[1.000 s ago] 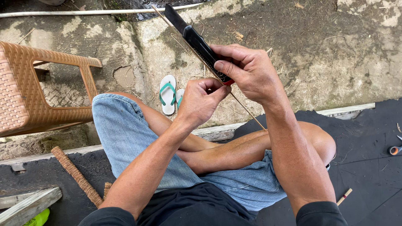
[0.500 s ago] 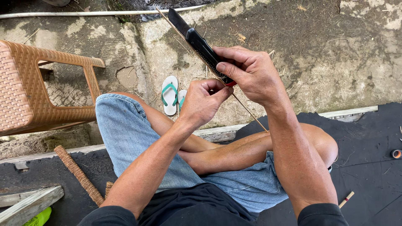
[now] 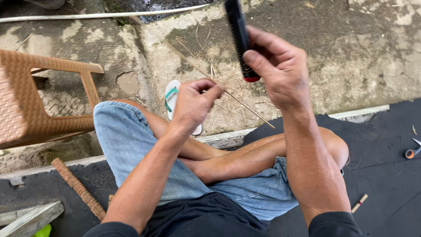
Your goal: The person sits on the ground assembling a frame from thin bamboo sticks, crossing two sticks and fitting a short wooden piece at the joint. They use a utility knife to cut notches and trim the sticks, then press and twist the pieces together to lock the crossed sticks in place.
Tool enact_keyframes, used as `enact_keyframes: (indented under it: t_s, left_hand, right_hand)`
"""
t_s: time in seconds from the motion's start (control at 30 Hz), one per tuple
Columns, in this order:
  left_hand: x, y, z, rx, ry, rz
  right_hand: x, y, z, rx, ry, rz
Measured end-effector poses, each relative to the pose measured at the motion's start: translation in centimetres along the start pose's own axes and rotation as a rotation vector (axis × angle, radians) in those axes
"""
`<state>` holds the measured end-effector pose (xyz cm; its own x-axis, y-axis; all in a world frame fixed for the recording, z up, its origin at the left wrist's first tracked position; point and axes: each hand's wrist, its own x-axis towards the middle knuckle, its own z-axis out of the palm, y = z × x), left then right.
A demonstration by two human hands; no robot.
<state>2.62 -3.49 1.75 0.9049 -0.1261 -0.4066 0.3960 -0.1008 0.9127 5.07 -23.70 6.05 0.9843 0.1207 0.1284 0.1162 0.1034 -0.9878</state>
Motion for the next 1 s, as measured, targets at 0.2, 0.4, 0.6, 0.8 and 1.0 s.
enact_keyframes:
  t_s: [0.2,0.4,0.6,0.8,1.0]
  left_hand:
    - [0.9,-0.8,-4.4,-0.204,0.164,-0.062]
    - [1.2,-1.6,-7.0,-0.333,0.248,-0.048]
    - [2.0,-2.0,-4.2,-0.400,0.183,-0.048]
    - [2.4,0.2,1.9,-0.369,0.052,-0.030]
    - [1.3,3.0,7.5,-0.223,0.068,-0.133]
  right_hand:
    - [-2.9,-3.0,-8.3,0.153,0.435,-0.100]
    - [-15.3,-1.7,-19.5,0.127,0.808,-0.181]
    - [-31.8,5.6,-17.3,-0.215,1.191,0.575]
    - [-39.2,7.8,-11.7,-0.205,1.156,0.812]
    - [-41.0,6.0,-13.4,-0.958,1.023,0.555]
